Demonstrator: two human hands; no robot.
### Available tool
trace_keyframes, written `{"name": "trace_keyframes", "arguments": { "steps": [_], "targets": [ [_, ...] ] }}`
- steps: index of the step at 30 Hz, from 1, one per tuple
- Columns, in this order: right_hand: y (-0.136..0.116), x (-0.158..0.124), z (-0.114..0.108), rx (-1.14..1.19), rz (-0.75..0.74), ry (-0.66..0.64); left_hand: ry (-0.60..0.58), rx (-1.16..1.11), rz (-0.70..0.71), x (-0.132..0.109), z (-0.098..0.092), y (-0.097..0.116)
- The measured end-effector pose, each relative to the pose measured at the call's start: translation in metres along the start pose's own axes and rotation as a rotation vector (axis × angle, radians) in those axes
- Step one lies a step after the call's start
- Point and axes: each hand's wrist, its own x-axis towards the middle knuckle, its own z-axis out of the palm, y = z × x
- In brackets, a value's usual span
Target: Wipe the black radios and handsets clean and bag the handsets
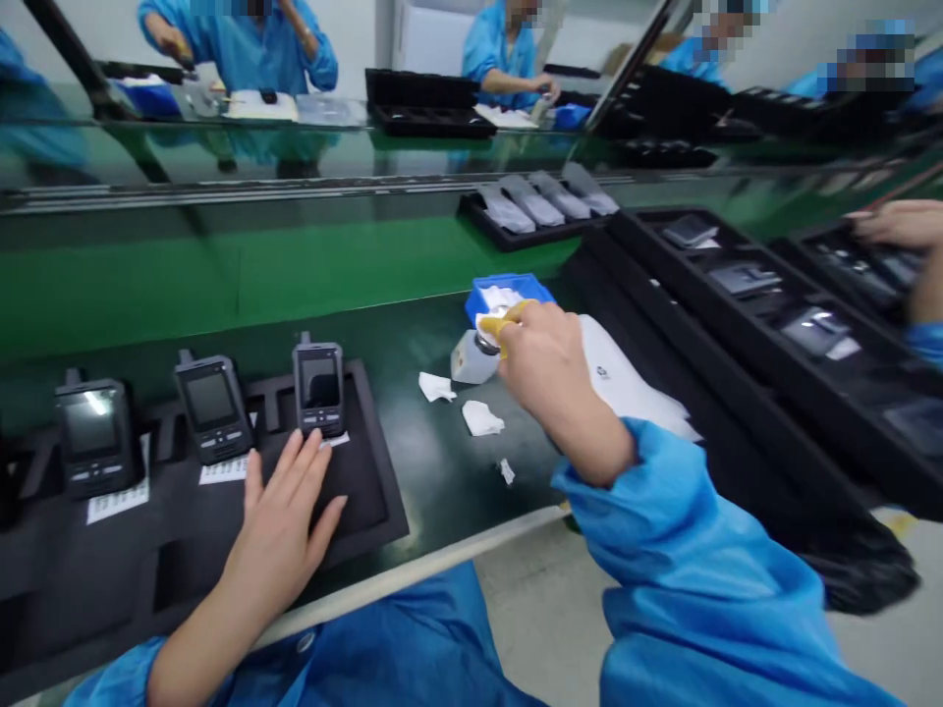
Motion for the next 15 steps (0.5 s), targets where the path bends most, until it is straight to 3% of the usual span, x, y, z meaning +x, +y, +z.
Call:
{"name": "trace_keyframes", "arguments": {
  "steps": [4,9,12,15],
  "targets": [
    [-0.051,0.017,0.002,0.23,-0.23,0.014,-0.053,0.029,-0.016,0.001,0.001,0.002],
    [-0.126,0.046,0.029,0.281,-0.588,-0.034,-0.078,0.02,-0.026,0.0,0.001,0.002],
    [-0.142,0.05,0.045,0.266,-0.667,-0.025,-0.086,0.001,-0.024,-0.001,0.002,0.002],
    [-0.143,0.036,0.051,0.299,-0.742,-0.033,-0.084,-0.01,-0.03,-0.001,0.004,0.003]
  ]
}}
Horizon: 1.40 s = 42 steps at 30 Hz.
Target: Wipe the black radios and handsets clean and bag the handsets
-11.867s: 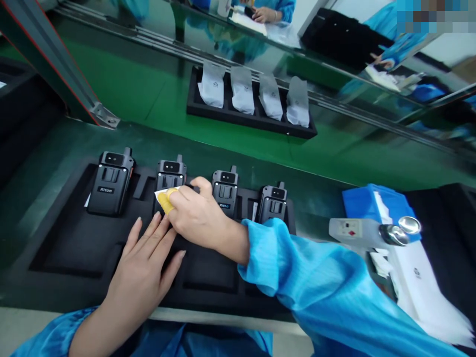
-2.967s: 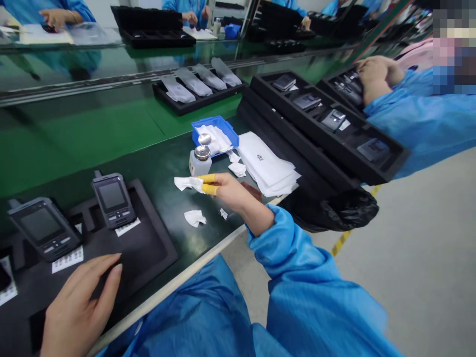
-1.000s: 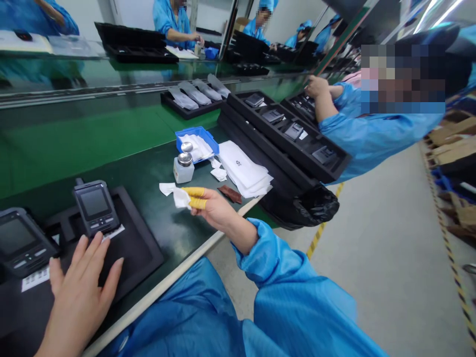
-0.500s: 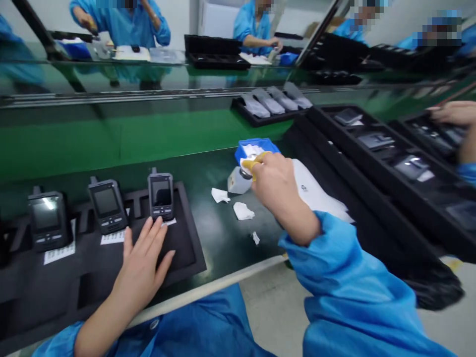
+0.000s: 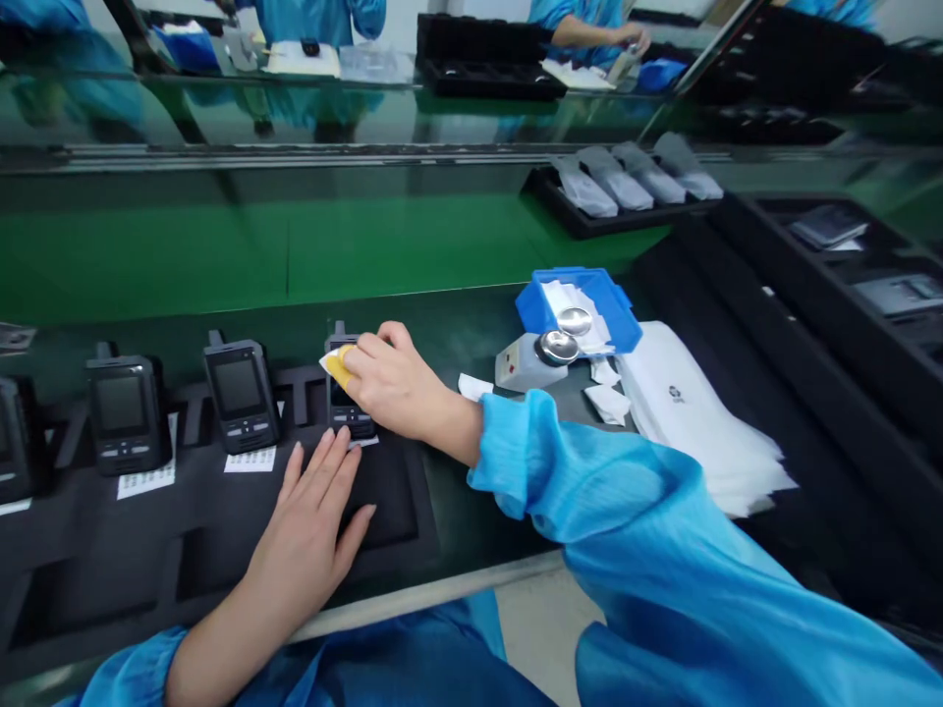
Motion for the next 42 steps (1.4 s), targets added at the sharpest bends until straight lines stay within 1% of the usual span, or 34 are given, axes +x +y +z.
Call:
{"name": "trace_keyframes", "arguments": {
  "steps": [2,4,5,8,9,11,13,15,18,20,22,24,26,28,29,31,34,35,37,40,42],
  "targets": [
    [-0.005,-0.01,0.0,0.033,-0.068,-0.012,-0.005,-0.013,-0.007,0.0,0.001,0.0],
    [-0.004,-0.016,-0.002,0.04,-0.077,-0.019,-0.013,-0.022,-0.009,0.0,0.001,0.001],
    [0.0,-0.016,-0.003,0.029,-0.042,-0.013,-0.016,-0.024,-0.008,0.0,0.001,0.001],
    [0.016,-0.014,-0.002,-0.046,0.133,0.035,-0.021,-0.031,-0.009,0.0,0.0,0.001],
    [0.02,-0.014,-0.001,-0.075,0.164,0.057,-0.02,-0.033,-0.008,0.0,0.0,0.001],
    [0.022,-0.017,0.003,-0.113,0.152,0.109,-0.026,-0.029,-0.001,0.001,-0.001,0.001],
    [0.016,-0.025,0.006,-0.112,0.092,0.158,-0.025,-0.014,0.013,0.002,-0.002,0.001],
    [0.003,-0.037,0.007,-0.084,0.05,0.167,-0.014,-0.005,0.021,0.002,-0.002,0.001],
    [-0.016,-0.052,0.004,-0.031,0.059,0.085,0.004,-0.017,0.008,0.002,0.0,0.001],
    [-0.021,-0.054,0.002,-0.005,0.074,0.009,0.002,-0.037,-0.004,0.001,0.002,0.0],
    [-0.019,-0.047,0.0,-0.001,0.079,-0.017,-0.013,-0.052,-0.01,0.001,0.003,0.001],
    [-0.01,-0.033,0.0,-0.028,0.103,0.021,-0.031,-0.053,-0.019,0.001,0.002,0.001],
    [-0.001,-0.015,0.002,-0.071,0.166,0.064,-0.038,-0.045,-0.028,0.001,0.001,0.001],
    [0.005,-0.002,0.007,-0.106,0.209,0.07,-0.035,-0.041,-0.031,0.002,0.0,0.001],
    [0.004,0.0,0.009,-0.118,0.206,0.061,-0.035,-0.043,-0.034,0.003,0.0,0.001],
    [-0.002,-0.002,0.012,-0.128,0.151,0.043,-0.032,-0.052,-0.039,0.004,0.001,0.001],
    [-0.019,-0.018,0.01,-0.087,0.035,0.013,-0.016,-0.086,-0.05,0.004,0.002,0.002],
    [-0.024,-0.022,0.008,-0.066,0.024,0.01,0.0,-0.101,-0.051,0.003,0.0,0.003],
    [-0.03,-0.024,0.003,-0.04,0.063,0.012,0.051,-0.122,-0.049,-0.001,-0.004,0.001],
    [-0.034,-0.005,-0.001,-0.039,0.122,0.039,0.133,-0.091,-0.068,-0.015,-0.015,-0.01],
    [-0.037,0.018,0.001,-0.051,0.093,0.059,0.147,-0.026,-0.109,-0.026,-0.022,-0.022]
  ]
}}
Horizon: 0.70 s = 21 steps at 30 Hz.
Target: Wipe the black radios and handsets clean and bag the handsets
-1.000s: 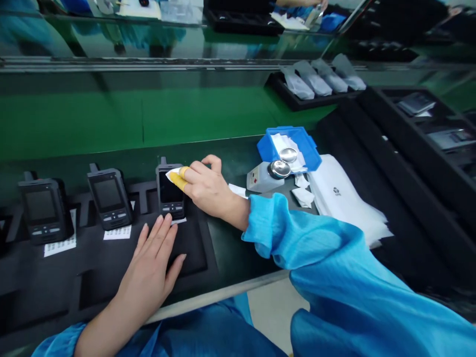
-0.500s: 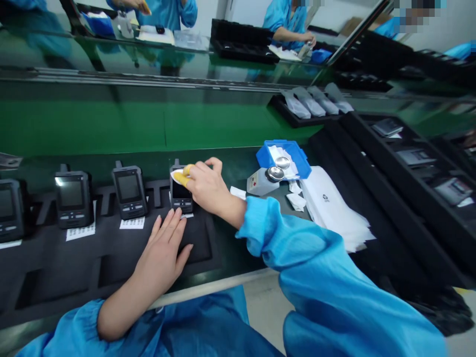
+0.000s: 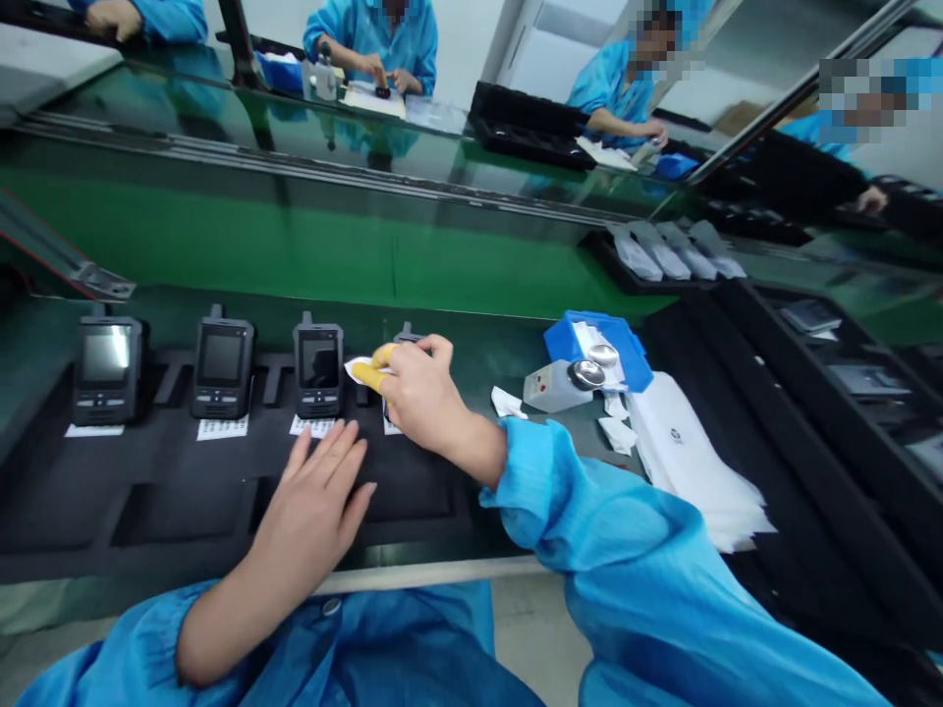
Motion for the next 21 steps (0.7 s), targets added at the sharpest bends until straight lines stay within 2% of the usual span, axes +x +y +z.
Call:
{"name": "trace_keyframes", "arguments": {
  "steps": [4,7,9,12,15,21],
  "targets": [
    [-0.011,0.051,0.016,-0.066,-0.102,0.056,-0.044,0.139,-0.051,-0.009,-0.009,-0.025],
    [-0.017,0.07,0.029,-0.123,-0.146,0.071,-0.085,0.17,-0.057,-0.01,-0.009,-0.031],
    [-0.021,0.067,0.034,-0.126,-0.186,0.09,-0.101,0.167,-0.062,-0.009,-0.007,-0.03],
    [-0.028,0.047,0.033,-0.078,-0.315,0.119,-0.109,0.146,-0.076,-0.009,-0.004,-0.028],
    [-0.028,0.036,0.029,-0.057,-0.394,0.089,-0.104,0.122,-0.082,-0.01,-0.002,-0.027],
    [-0.003,0.06,0.034,-0.119,-0.18,0.112,-0.126,0.104,-0.089,-0.011,-0.003,-0.027]
  ]
}}
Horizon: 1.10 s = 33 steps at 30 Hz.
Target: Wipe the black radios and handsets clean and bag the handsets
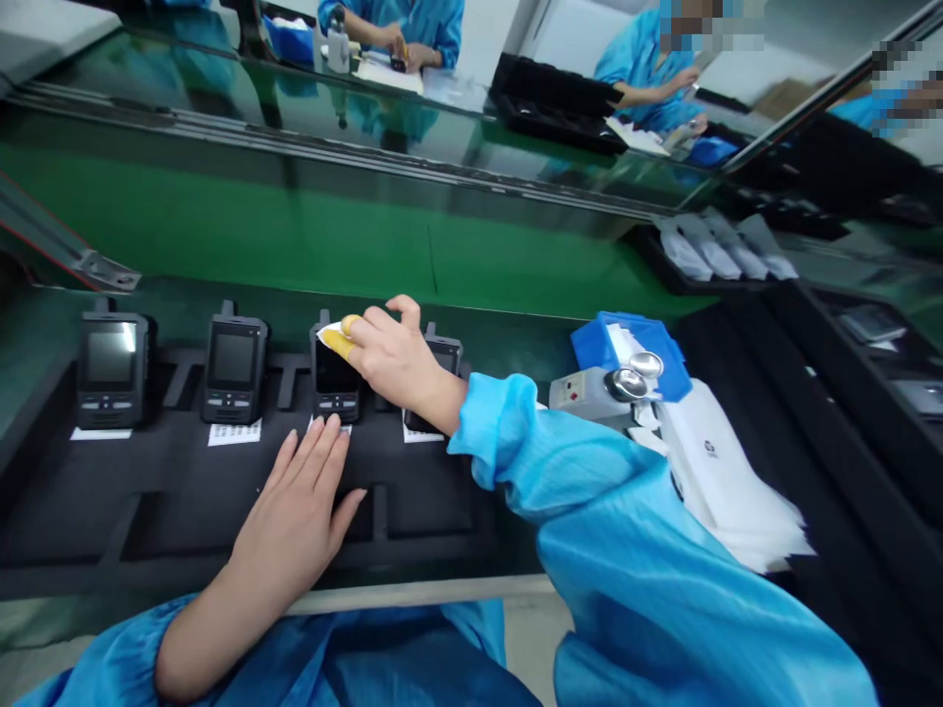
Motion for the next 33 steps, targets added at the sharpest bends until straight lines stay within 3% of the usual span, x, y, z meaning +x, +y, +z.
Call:
{"name": "trace_keyframes", "arguments": {
  "steps": [3,8,16,21,25,29,33],
  "targets": [
    [-0.006,-0.011,0.002,0.044,0.018,-0.017,0.004,0.008,0.019,0.001,0.0,0.0],
    [-0.029,-0.034,-0.009,0.114,-0.093,-0.003,0.018,0.011,0.005,0.001,0.0,0.0],
    [-0.004,0.007,0.0,0.051,0.06,-0.049,-0.009,0.045,0.029,0.002,-0.002,-0.002],
    [-0.027,-0.027,-0.005,0.146,-0.041,-0.111,0.007,0.047,0.036,0.003,-0.002,-0.001],
    [-0.043,-0.041,-0.014,0.199,-0.023,-0.139,0.034,0.007,0.006,0.003,-0.002,0.001],
    [-0.044,-0.017,-0.016,0.271,0.049,-0.114,0.148,-0.077,-0.005,-0.004,-0.01,-0.009],
    [-0.048,0.031,-0.005,0.237,0.057,-0.082,0.218,0.007,-0.081,-0.018,-0.021,-0.042]
  ]
}}
